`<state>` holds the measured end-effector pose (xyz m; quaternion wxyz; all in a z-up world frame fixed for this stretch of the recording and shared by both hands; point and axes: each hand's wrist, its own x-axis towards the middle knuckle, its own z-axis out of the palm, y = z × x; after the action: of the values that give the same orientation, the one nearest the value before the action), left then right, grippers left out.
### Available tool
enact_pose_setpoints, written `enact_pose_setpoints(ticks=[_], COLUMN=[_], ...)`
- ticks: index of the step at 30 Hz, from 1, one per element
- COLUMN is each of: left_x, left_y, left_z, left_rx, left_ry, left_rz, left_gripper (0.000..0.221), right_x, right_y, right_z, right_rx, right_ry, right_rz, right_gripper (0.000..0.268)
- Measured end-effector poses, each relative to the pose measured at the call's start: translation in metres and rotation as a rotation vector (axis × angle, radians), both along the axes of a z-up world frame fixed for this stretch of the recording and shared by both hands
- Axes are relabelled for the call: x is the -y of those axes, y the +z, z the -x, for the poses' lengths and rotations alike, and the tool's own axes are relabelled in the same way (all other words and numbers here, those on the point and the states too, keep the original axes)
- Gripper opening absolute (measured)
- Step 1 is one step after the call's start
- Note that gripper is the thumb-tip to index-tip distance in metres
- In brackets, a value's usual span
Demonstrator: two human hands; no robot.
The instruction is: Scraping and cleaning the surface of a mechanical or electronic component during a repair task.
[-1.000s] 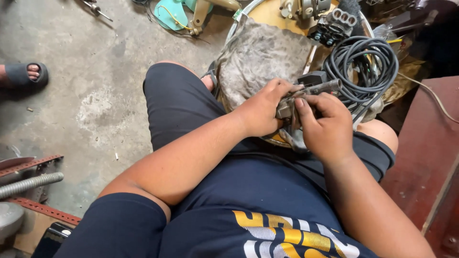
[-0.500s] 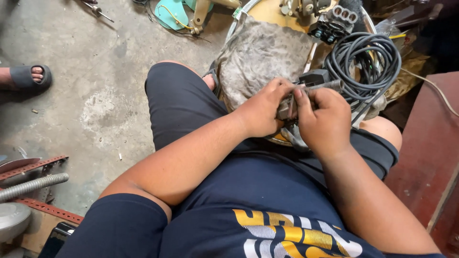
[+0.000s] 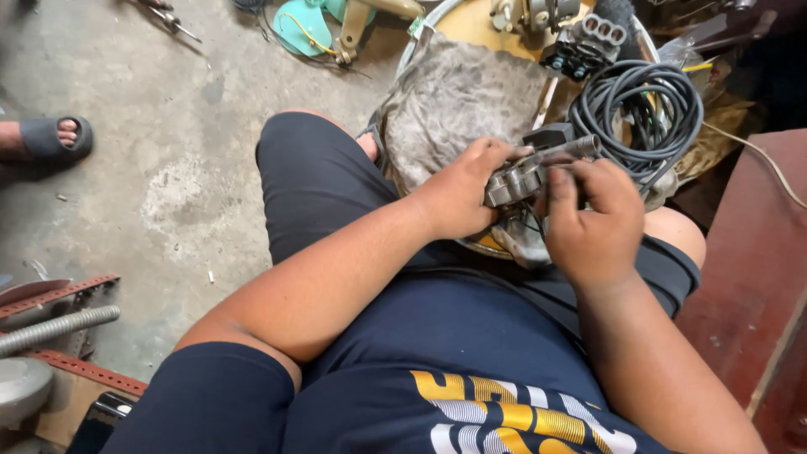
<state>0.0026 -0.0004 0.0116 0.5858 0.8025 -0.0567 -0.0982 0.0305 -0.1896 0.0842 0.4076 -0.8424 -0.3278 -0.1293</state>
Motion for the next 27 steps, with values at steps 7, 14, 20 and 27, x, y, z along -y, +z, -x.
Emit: enact_pose_setpoints(ticks=[7, 14, 20, 27], left_x=[0.000, 0.005, 0.000, 0.002], left_y=[0.007, 0.004, 0.006, 0.003], left_z=[-0.001, -0.001, -0.002, 0.000], left_rx=[-0.022, -0.036, -0.019, -0.014], left_ry=[-0.026, -0.014, -0.022, -0.017], left_rz=[-0.009, -0.059, -0.005, -0.064], left_gripper=[0.077, 0.075, 0.078, 0.080], right_x=[0.010, 0.003, 0.012, 0.018], right_y=[-0.016, -0.027, -0.025, -0.024], right_z=[0.010, 0.014, 0.011, 0.014], right_rx=[-0.037, 0.272, 0.305, 0.266], right_ry=[0.134, 0.051, 0.087, 0.053], right_rz=[0.036, 0.271, 0.306, 0.379], right_gripper=[0.024, 0.030, 0.028, 0.029])
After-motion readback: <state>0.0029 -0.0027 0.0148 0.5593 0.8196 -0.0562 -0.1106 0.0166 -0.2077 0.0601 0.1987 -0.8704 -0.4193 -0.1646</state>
